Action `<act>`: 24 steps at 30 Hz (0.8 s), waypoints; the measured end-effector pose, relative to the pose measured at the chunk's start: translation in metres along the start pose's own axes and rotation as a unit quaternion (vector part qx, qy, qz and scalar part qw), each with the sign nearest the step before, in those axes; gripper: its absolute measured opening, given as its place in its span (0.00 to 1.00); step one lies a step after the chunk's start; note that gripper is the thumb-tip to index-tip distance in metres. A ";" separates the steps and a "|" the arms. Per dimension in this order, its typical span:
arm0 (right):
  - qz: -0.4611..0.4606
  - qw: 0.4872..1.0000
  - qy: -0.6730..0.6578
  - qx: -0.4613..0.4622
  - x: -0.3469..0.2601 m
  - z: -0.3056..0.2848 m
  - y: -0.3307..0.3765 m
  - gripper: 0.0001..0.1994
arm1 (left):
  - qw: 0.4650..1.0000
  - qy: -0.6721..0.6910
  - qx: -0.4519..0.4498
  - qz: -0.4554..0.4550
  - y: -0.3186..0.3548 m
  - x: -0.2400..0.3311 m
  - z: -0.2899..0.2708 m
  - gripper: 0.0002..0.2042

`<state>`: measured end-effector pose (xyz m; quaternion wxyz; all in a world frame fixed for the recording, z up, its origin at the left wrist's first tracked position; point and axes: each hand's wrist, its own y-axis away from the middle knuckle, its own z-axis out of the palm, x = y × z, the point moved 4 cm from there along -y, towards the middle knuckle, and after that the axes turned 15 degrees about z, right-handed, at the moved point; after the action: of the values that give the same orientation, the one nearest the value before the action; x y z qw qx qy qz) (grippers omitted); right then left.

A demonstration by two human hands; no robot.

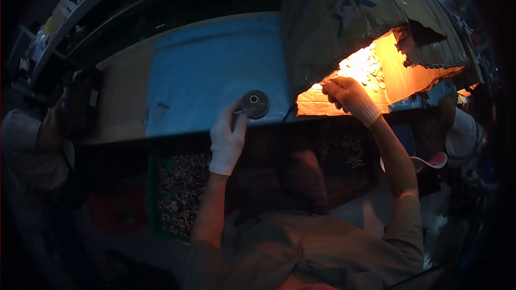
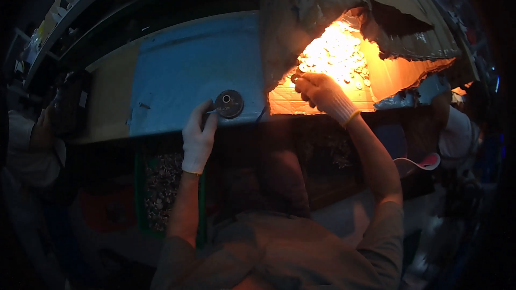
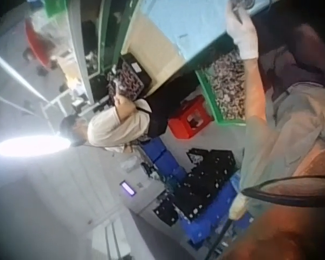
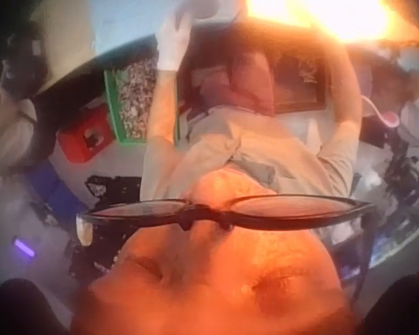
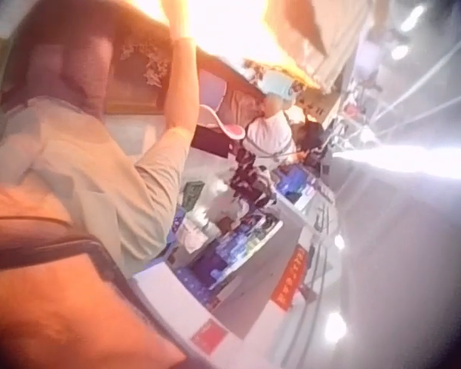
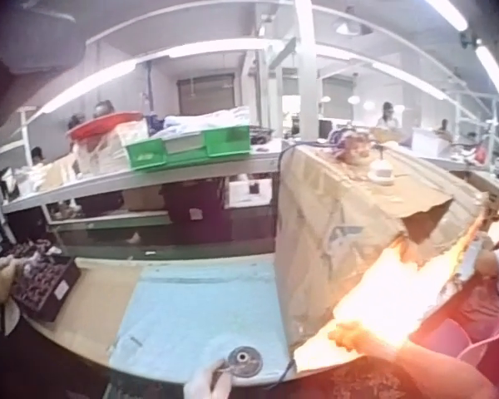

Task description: The person inspects and sorts small plastic or rubber parts by hand, using a light box on a factory floor.

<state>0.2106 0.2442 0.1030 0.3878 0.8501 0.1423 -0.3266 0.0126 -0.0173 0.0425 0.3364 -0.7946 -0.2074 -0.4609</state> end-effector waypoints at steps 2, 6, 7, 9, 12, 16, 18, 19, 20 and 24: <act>-0.024 0.995 0.000 -0.096 -0.006 0.055 0.022 0.17 | 1.000 0.016 -0.011 0.007 -0.009 -0.006 0.010 0.18; -0.014 0.980 -0.100 -0.171 -0.043 0.133 0.020 0.23 | 0.999 0.020 -0.031 0.024 -0.027 -0.018 0.026 0.20; -0.001 0.977 -0.132 -0.170 -0.044 0.146 0.007 0.23 | 0.998 -0.004 -0.034 0.054 -0.029 -0.018 0.026 0.21; 0.013 0.972 -0.164 -0.168 -0.043 0.160 -0.013 0.24 | 0.998 0.019 -0.053 0.029 -0.030 -0.020 0.026 0.21; 0.038 0.973 -0.172 -0.147 -0.044 0.164 -0.020 0.24 | 0.991 0.097 -0.074 -0.047 -0.030 -0.017 0.023 0.22; 0.073 0.970 -0.173 -0.154 -0.047 0.161 -0.011 0.22 | 0.984 0.145 -0.069 -0.073 -0.027 -0.020 0.022 0.23; 0.088 0.962 -0.200 -0.164 -0.044 0.162 -0.014 0.22 | 0.982 0.160 -0.076 -0.066 -0.025 -0.019 0.022 0.23; 0.107 0.950 -0.231 -0.180 -0.038 0.164 -0.022 0.21 | 0.979 0.175 -0.084 -0.057 -0.026 -0.018 0.025 0.23; 0.127 0.936 -0.264 -0.194 -0.031 0.167 -0.029 0.21 | 0.977 0.179 -0.098 -0.056 -0.027 -0.022 0.025 0.23; 0.063 0.927 -0.311 -0.198 -0.032 0.173 -0.024 0.23 | 0.986 0.114 -0.118 -0.005 -0.040 -0.024 0.025 0.24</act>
<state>0.0982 0.1296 0.0264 0.5931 0.6189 0.0222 -0.5145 -0.0097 0.0277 0.0269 0.2596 -0.7700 -0.1158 -0.5712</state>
